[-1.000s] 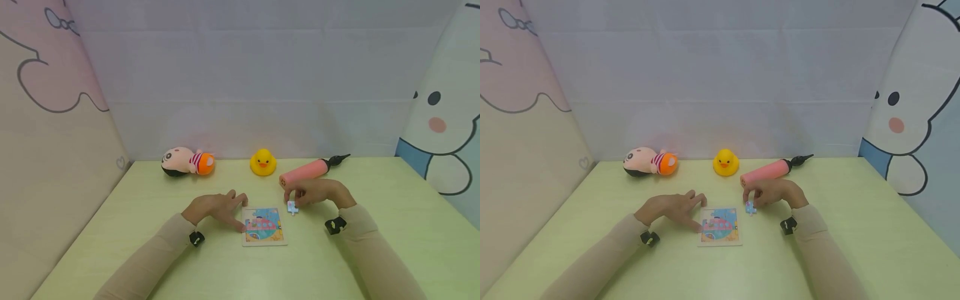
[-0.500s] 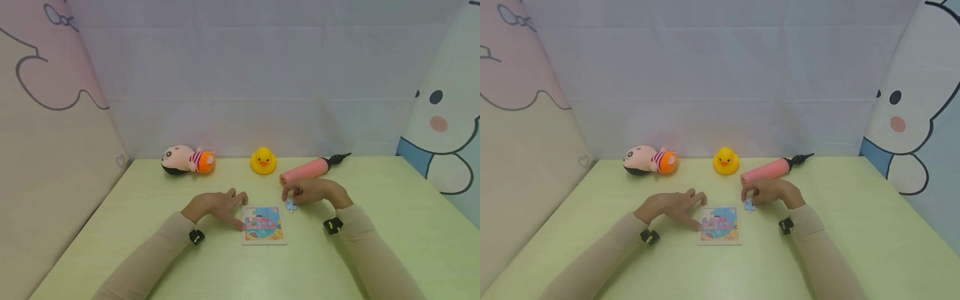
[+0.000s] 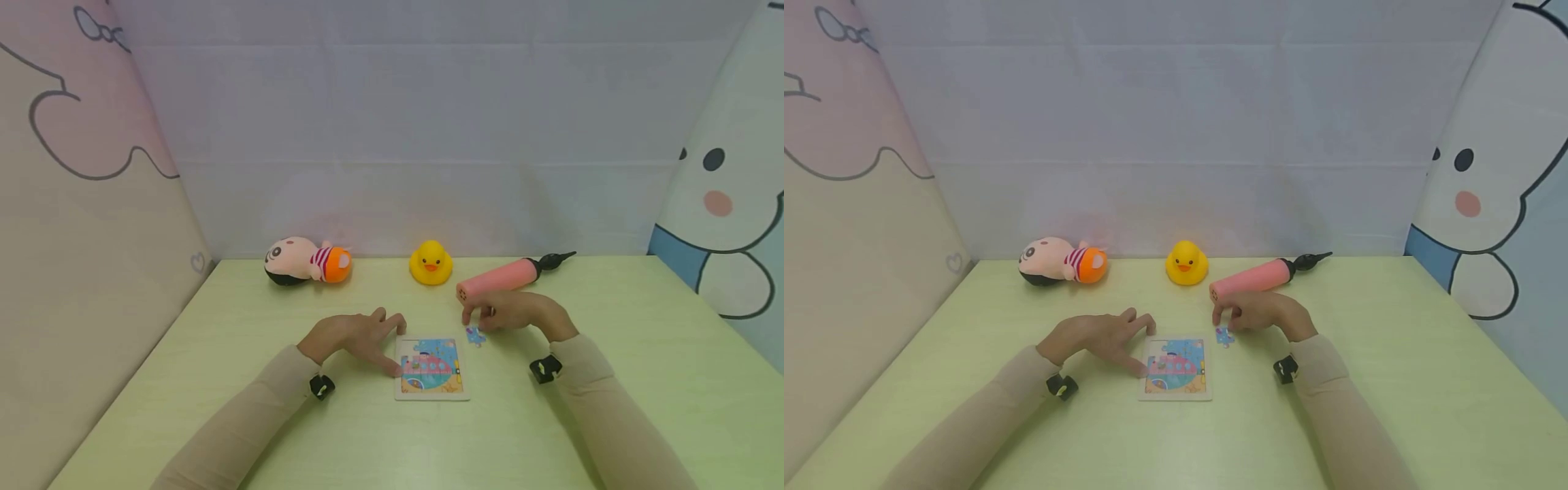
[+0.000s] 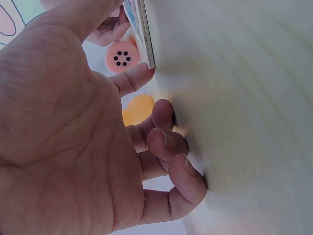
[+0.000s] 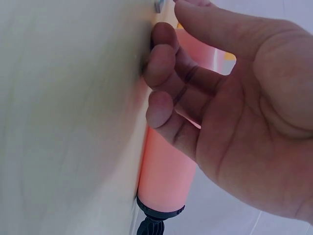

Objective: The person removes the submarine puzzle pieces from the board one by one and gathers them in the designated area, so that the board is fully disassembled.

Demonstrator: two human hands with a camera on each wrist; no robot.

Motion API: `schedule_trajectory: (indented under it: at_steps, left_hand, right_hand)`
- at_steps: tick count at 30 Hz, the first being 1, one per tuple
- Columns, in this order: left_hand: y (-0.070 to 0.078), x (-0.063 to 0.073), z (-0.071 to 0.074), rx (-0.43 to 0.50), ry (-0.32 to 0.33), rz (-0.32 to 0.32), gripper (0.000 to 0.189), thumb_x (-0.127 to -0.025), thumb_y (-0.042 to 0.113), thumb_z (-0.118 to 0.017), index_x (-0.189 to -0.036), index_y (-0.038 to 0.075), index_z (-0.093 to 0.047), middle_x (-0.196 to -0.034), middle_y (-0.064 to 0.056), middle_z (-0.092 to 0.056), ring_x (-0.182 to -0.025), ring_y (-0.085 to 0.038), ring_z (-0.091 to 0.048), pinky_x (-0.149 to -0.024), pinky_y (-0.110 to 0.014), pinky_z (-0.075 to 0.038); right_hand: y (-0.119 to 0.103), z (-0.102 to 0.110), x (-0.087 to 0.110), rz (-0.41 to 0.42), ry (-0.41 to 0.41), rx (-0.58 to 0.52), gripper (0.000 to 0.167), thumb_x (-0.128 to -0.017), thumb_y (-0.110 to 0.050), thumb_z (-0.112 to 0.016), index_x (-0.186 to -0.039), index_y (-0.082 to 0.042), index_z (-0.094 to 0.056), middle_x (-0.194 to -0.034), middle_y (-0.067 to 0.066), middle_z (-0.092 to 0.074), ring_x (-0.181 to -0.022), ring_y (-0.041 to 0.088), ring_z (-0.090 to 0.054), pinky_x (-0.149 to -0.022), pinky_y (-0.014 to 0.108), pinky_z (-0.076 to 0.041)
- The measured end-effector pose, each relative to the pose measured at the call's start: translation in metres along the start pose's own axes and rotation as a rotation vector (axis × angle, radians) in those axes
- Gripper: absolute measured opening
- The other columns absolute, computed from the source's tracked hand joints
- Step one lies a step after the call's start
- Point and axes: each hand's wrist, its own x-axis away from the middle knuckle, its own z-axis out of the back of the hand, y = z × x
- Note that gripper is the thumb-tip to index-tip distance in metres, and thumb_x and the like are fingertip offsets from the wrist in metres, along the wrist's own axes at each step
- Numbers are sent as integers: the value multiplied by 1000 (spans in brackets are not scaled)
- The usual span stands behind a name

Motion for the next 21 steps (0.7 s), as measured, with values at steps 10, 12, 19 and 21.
schedule_trajectory:
  at_steps: [10, 12, 19, 21]
  left_hand:
    - [1, 1, 1, -3, -4, -6, 67, -82, 65, -71, -129, 32, -37, -112, -2, -41, -85, -25, -56, -72, -36, -43]
    - [1, 1, 1, 0, -6, -6, 67, -82, 65, -71, -130, 32, -37, -112, -3, -41, -85, -25, -56, -72, -36, -43]
    - [0, 0, 1, 3, -2, -6, 68, -81, 66, -71, -130, 33, -37, -112, -3, -42, -85, -25, -56, -71, -36, -43]
    - [0, 0, 0, 5, -4, -2, 68, -81, 66, -71, -130, 33, -37, -112, -2, -42, -85, -25, -56, -72, -36, -44]
  right_hand:
    - [3, -4, -6, 16, 34, -9, 19, -97, 1, -58, -113, -7, -65, -99, 9, -62, -79, 19, -53, -71, 31, -44]
    - [2, -4, -8, 24, 48, 2, 19, -97, 0, -59, -114, -7, -65, -100, 9, -62, -82, 19, -53, -73, 31, -45]
    - [-9, -7, -12, 9, 73, 27, 19, -97, -4, -63, -115, -9, -66, -107, 10, -63, -91, 21, -55, -79, 34, -47]
    - [-12, -9, -15, 7, 72, 43, 19, -97, -4, -63, -114, -11, -66, -106, 9, -64, -88, 20, -56, -77, 33, -48]
